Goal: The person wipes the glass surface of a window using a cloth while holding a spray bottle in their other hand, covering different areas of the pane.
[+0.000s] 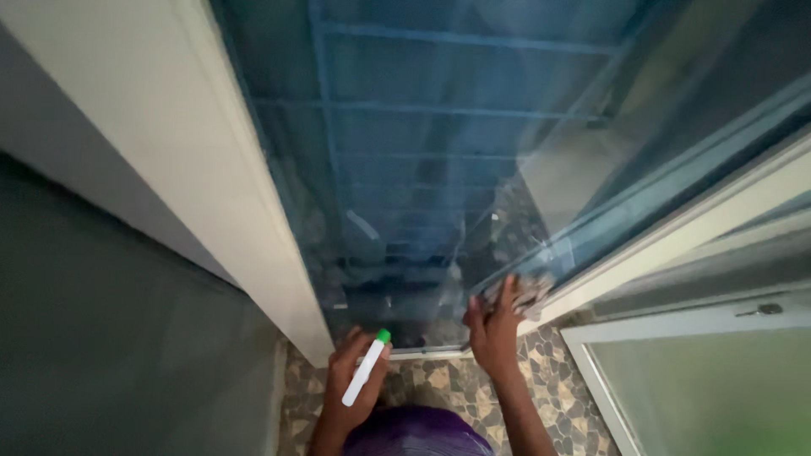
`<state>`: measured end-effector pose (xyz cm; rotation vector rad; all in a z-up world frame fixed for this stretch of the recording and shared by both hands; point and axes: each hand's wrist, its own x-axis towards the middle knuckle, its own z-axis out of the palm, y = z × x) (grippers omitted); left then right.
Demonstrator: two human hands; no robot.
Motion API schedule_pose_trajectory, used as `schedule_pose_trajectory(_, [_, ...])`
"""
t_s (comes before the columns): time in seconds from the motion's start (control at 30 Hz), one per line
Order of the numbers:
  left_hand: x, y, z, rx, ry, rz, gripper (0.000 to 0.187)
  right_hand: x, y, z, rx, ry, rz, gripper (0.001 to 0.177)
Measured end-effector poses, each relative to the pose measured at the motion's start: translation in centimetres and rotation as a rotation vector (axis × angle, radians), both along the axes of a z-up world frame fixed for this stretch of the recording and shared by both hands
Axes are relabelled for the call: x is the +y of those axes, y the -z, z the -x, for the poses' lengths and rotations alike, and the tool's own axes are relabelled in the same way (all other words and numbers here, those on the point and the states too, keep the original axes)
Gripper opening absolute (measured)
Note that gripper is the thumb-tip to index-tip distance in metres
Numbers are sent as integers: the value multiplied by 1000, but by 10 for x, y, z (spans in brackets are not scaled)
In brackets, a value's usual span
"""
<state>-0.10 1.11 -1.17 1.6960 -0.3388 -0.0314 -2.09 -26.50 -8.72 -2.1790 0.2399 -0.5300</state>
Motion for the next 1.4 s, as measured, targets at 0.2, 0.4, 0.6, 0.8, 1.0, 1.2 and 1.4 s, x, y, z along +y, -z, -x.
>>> schedule_pose_trajectory(0.2, [-10,-1,-1,106,67,-4,22,33,-52,-22,-144,-161,138,83])
schedule_pose_trajectory(0.4, [-8,-1,5,-27,102,89,23,46,4,2,111,-211,374,77])
schedule_pose_trajectory(0.6, [10,2,6,101,19,-16,21,13,-34,1,142,87,148,73])
schedule_pose_trajectory(0.8, [8,-8,11,-55,42,30,21,44,-55,-25,151,-51,24,70])
schedule_pose_trajectory(1.0, [7,-14,11,0,61,63,17,56,-14,-9,91,-212,245,65])
schedule_pose_trajectory(1.2, [13,-19,15,-40,2,63,17,20,-48,-4,95,107,250,73])
schedule_pose_trajectory(1.4, [3,-23,19,-77,80,74,14,57,-81,-24,43,-22,47,72])
